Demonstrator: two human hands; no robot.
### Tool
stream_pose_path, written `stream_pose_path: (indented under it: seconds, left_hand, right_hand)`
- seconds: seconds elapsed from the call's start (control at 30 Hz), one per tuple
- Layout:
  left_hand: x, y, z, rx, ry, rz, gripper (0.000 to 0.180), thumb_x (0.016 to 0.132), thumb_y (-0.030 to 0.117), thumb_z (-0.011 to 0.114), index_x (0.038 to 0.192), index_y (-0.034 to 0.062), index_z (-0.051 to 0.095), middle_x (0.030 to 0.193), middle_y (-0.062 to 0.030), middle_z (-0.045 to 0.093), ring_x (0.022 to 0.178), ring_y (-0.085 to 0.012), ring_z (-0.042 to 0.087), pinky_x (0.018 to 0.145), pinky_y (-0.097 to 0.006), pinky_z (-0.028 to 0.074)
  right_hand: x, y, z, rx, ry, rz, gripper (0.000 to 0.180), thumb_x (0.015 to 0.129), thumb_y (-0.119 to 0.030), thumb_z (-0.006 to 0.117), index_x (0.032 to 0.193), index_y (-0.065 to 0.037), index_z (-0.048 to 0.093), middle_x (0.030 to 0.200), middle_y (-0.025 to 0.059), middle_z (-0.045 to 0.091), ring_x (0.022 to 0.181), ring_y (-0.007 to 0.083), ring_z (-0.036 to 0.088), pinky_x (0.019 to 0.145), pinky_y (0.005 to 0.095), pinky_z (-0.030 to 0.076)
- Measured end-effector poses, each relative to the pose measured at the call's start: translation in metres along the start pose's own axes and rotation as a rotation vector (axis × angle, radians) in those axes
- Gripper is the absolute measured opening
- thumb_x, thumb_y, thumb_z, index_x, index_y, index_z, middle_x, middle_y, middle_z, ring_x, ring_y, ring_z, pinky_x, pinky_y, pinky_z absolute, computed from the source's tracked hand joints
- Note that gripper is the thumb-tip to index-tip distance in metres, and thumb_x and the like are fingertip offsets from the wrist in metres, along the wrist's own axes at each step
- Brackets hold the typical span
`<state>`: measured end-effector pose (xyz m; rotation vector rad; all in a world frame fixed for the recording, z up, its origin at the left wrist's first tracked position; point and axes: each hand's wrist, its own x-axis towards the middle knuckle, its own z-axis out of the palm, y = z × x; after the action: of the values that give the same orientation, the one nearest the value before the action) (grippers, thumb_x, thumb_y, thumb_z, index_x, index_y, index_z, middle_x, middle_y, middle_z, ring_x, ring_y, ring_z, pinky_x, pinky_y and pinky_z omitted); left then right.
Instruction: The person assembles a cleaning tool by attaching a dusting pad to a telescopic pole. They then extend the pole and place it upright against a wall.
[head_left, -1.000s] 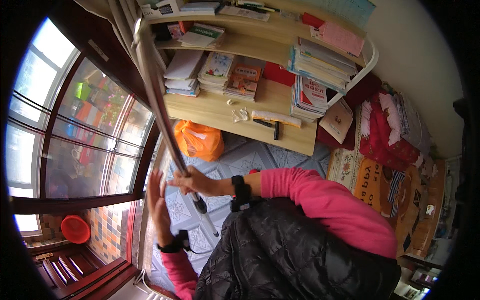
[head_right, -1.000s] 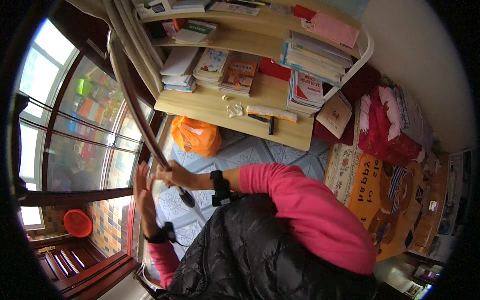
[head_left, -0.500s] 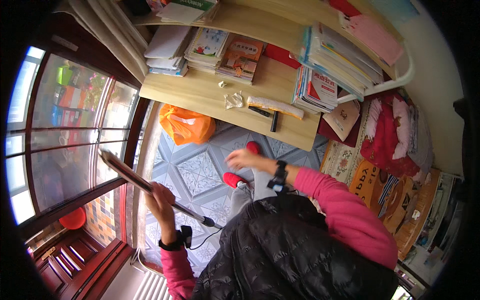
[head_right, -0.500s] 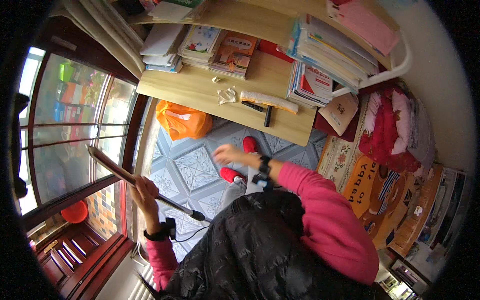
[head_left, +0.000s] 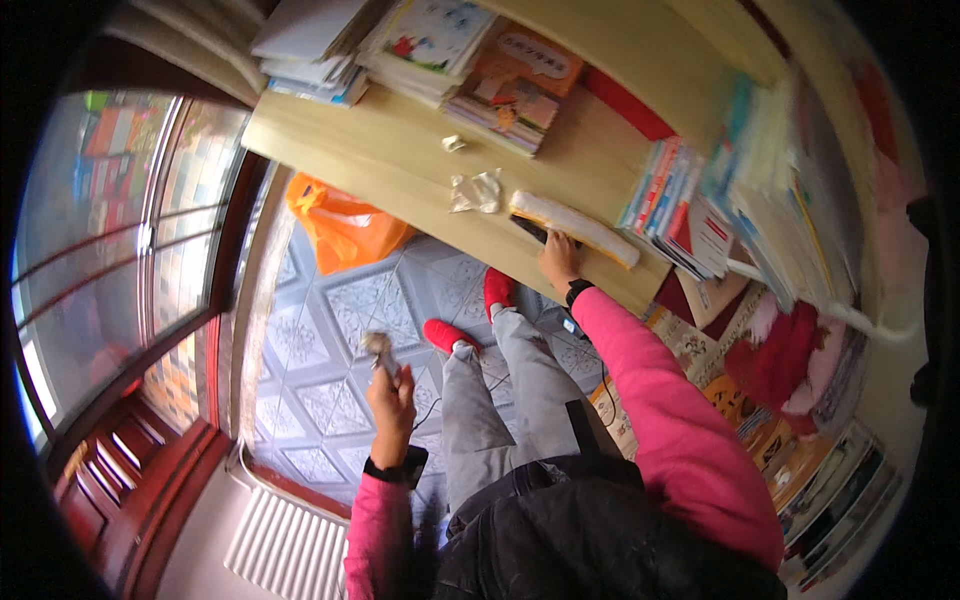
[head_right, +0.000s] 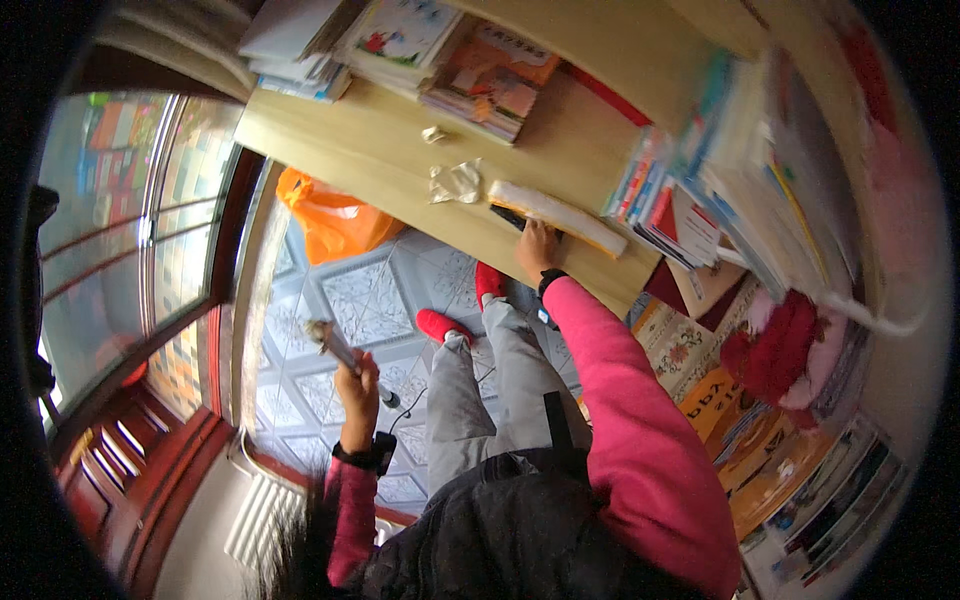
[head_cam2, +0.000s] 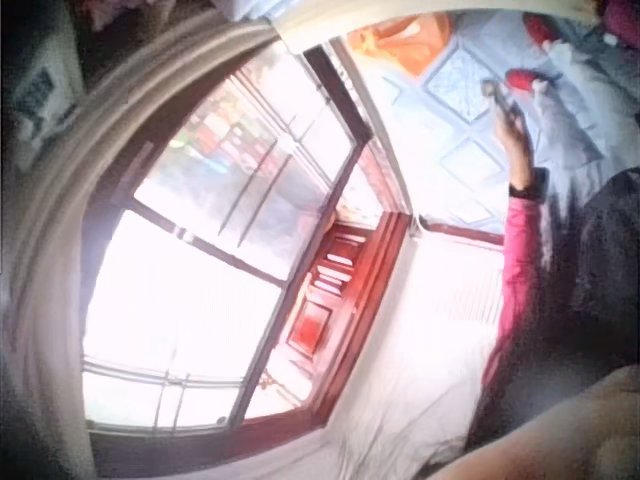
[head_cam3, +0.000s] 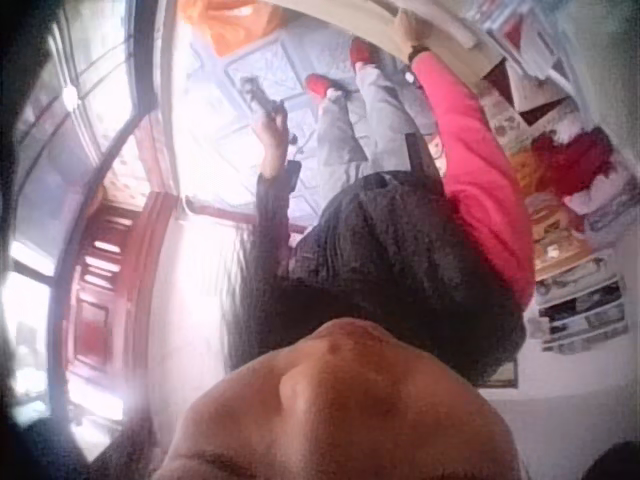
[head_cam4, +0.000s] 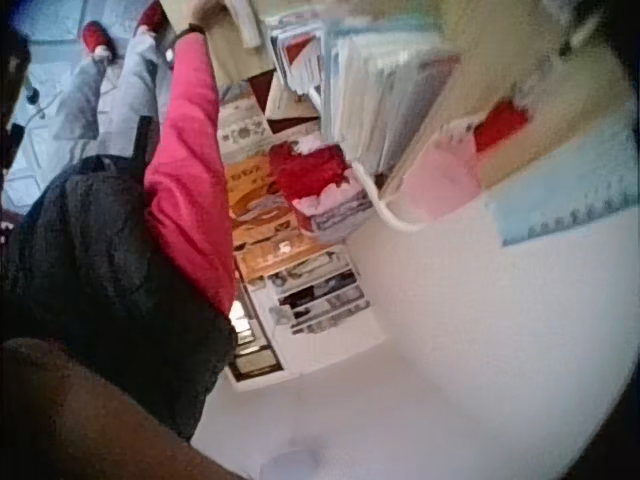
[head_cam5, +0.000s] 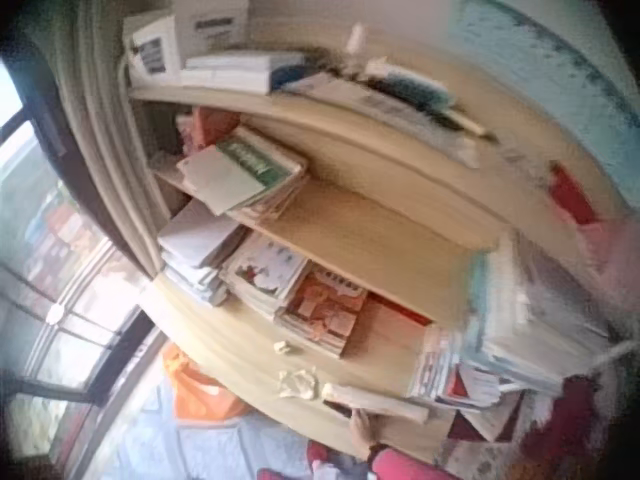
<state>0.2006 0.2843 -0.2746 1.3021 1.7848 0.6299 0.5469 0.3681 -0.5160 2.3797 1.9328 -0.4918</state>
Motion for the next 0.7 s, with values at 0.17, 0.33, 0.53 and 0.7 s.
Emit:
stream_pose_path:
  seconds: [0.17,0.33,0.53,0.7]
  left_hand:
    - [0.032,0.002,0.025,0.049,-0.039,-0.097,0.028,0.087,0.02,0.065,0.085,0.0021,0.044,0.057,-0.0211,0.046,0.051,-0.0399,0.039,0.046,-0.036,0.039]
    - [0.044,0.0,0.032,-0.025,-0.123,-0.154,0.027,0.087,0.02,0.064,0.084,0.0022,0.044,0.059,-0.0228,0.047,0.053,-0.0432,0.041,0.048,-0.037,0.041]
    - [0.039,-0.009,0.028,-0.049,-0.224,-0.091,0.024,0.088,0.019,0.063,0.09,0.0016,0.047,0.064,-0.0233,0.05,0.062,-0.0386,0.048,0.051,-0.041,0.042]
    - [0.023,-0.018,0.02,0.004,-0.243,-0.069,0.024,0.087,0.022,0.063,0.094,0.004,0.048,0.068,-0.0258,0.056,0.066,-0.0463,0.057,0.053,-0.046,0.043]
  right_hand:
    - [0.027,-0.008,0.034,-0.19,-0.079,-0.004,0.018,0.086,-0.013,0.049,0.095,-0.002,0.061,0.095,0.0168,0.065,0.094,0.0338,0.061,0.081,0.0447,0.049]
    - [0.036,-0.018,0.021,-0.152,-0.221,-0.018,0.019,0.085,-0.016,0.055,0.096,-0.001,0.058,0.088,0.0158,0.066,0.085,0.0308,0.065,0.07,0.0417,0.052]
    - [0.009,-0.077,-0.125,1.207,-0.415,0.175,0.02,0.086,-0.018,0.064,0.096,-0.003,0.055,0.083,0.0037,0.062,0.07,0.0126,0.06,0.061,0.028,0.049]
    - [-0.001,-0.114,-0.211,1.794,-0.359,0.252,0.016,0.089,-0.015,0.062,0.098,-0.004,0.056,0.086,0.003,0.062,0.071,0.0096,0.058,0.062,0.0242,0.048]
